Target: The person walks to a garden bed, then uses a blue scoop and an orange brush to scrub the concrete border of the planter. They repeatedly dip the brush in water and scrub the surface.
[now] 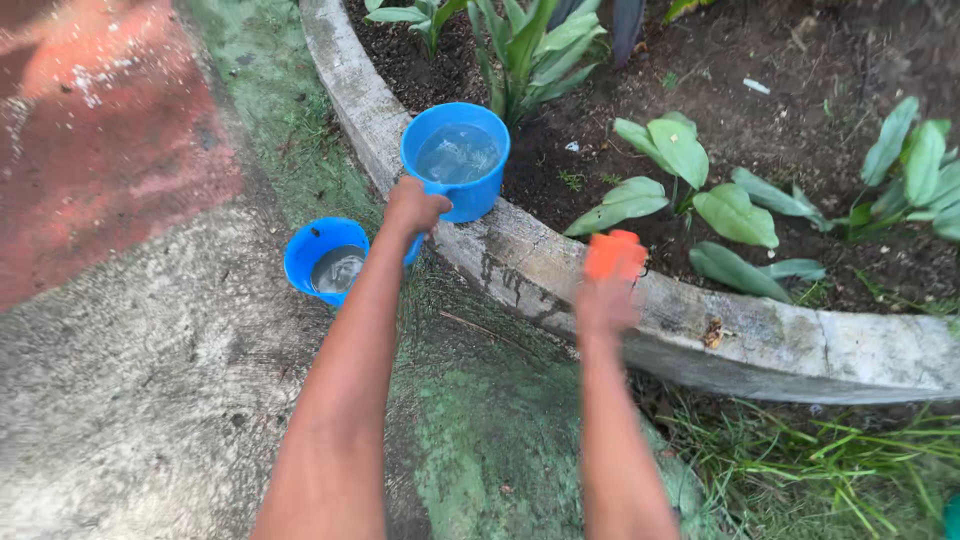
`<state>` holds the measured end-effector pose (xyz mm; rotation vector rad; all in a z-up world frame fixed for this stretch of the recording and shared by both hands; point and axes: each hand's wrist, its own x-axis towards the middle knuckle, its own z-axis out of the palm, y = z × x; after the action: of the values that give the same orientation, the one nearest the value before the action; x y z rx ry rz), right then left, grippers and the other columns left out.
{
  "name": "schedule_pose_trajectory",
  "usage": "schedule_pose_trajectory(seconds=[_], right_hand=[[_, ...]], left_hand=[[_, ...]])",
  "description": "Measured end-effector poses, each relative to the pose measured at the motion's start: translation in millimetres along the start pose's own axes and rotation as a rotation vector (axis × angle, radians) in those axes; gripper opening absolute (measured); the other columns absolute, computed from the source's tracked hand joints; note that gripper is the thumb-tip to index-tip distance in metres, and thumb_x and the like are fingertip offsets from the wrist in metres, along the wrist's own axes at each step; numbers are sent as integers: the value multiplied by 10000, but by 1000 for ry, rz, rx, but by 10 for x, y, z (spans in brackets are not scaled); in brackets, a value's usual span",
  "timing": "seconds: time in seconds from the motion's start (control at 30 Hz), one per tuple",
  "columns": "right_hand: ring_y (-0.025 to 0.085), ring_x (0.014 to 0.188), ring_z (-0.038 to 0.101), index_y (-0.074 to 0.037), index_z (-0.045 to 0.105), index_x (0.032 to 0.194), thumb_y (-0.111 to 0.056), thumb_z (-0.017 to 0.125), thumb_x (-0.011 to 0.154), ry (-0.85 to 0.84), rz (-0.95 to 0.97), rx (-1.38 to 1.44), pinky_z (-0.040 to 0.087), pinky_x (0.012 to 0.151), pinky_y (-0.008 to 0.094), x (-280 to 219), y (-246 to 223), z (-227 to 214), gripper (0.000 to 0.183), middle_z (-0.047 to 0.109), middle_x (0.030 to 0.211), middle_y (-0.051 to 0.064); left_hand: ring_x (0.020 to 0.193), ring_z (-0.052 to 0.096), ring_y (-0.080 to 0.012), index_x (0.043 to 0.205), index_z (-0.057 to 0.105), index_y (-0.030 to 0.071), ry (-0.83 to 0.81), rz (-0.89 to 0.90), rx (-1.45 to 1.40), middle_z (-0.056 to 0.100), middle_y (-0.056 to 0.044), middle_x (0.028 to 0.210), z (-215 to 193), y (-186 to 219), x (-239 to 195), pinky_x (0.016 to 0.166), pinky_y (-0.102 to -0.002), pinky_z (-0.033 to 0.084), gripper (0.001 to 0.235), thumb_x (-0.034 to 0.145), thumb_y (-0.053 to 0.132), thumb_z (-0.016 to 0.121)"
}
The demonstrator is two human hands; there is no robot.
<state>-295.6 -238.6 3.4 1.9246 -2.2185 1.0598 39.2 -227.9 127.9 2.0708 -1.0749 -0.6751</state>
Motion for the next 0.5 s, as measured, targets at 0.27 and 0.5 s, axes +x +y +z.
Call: schedule_pose_trajectory(seconds=[0.27, 0.5], right_hand=[[394, 757, 723, -256, 339, 1587, -393, 725, 836, -397, -176, 28, 565, 647, 531, 103, -134, -361, 856, 704, 1089, 167], [414, 845, 721, -303, 302, 1601, -446, 728, 884, -307, 322, -9, 548, 690, 566, 888, 486, -873, 846, 731, 934, 179]], left_hand=[[467, 632, -174, 727, 657, -24, 43, -105, -141, 660, -107, 608, 254, 61, -242, 429, -368, 495, 152, 808, 89, 718], [457, 624, -193, 715, 645, -11, 78, -66, -54, 651, -112, 593, 228, 58, -163, 428, -380, 505, 111, 788, 53, 698]])
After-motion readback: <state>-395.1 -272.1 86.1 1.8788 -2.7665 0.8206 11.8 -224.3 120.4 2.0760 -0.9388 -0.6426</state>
